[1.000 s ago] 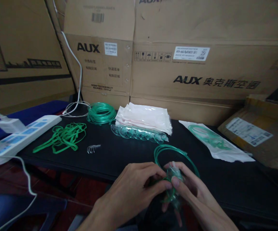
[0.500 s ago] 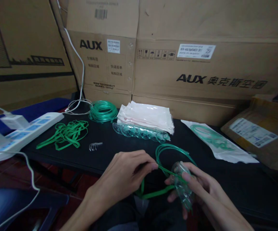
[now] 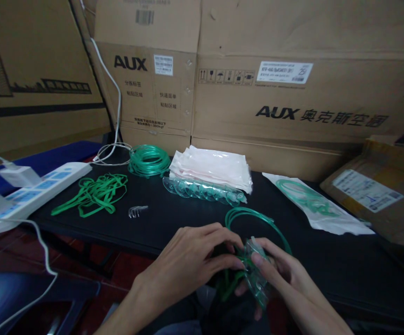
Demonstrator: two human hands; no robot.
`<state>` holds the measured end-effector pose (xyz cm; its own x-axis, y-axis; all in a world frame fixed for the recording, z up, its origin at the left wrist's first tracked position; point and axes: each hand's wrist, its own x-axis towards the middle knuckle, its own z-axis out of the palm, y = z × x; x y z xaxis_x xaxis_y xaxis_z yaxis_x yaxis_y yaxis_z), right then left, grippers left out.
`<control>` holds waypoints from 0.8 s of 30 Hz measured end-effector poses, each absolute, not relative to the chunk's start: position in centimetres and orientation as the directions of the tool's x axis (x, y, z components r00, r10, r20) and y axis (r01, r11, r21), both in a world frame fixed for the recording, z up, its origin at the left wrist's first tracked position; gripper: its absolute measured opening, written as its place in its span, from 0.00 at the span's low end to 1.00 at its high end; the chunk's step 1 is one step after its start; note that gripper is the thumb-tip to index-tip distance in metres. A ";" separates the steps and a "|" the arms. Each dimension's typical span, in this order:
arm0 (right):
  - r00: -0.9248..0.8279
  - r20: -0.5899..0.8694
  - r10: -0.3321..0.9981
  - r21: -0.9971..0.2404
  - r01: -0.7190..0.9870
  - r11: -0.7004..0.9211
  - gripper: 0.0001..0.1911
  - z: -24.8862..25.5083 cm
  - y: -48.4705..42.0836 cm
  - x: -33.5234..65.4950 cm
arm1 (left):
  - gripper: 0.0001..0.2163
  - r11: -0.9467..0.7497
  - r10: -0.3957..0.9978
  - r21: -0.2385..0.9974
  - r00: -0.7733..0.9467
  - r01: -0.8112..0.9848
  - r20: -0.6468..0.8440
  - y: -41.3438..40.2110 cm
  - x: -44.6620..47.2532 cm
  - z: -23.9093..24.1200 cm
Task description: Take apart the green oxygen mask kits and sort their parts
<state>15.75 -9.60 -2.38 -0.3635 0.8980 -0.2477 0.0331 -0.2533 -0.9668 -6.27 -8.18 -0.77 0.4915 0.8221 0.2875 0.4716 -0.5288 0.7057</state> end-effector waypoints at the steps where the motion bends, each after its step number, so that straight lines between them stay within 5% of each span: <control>1: -0.363 -0.248 0.898 -0.967 0.035 -0.253 0.25 -2.4 -9.6 15.8 | 0.08 -0.539 0.815 0.701 0.500 0.467 0.293 -8.1 -6.3 -0.8; 13: -0.229 -0.286 0.931 -0.958 0.105 -0.268 0.27 -0.9 -9.6 16.9 | 0.05 -0.487 0.853 0.702 0.456 0.519 0.255 -7.7 -7.5 -0.6; 18: -0.079 -0.243 0.967 -0.969 0.053 -0.240 0.26 0.2 -10.0 17.5 | 0.07 -0.325 0.926 0.827 0.333 0.459 0.179 -7.1 -8.1 -0.7; 24: -0.174 -0.207 0.963 -0.978 0.026 -0.206 0.29 -0.2 -10.4 16.3 | 0.11 -0.254 0.873 0.909 0.483 0.330 0.068 -8.1 -5.9 -0.8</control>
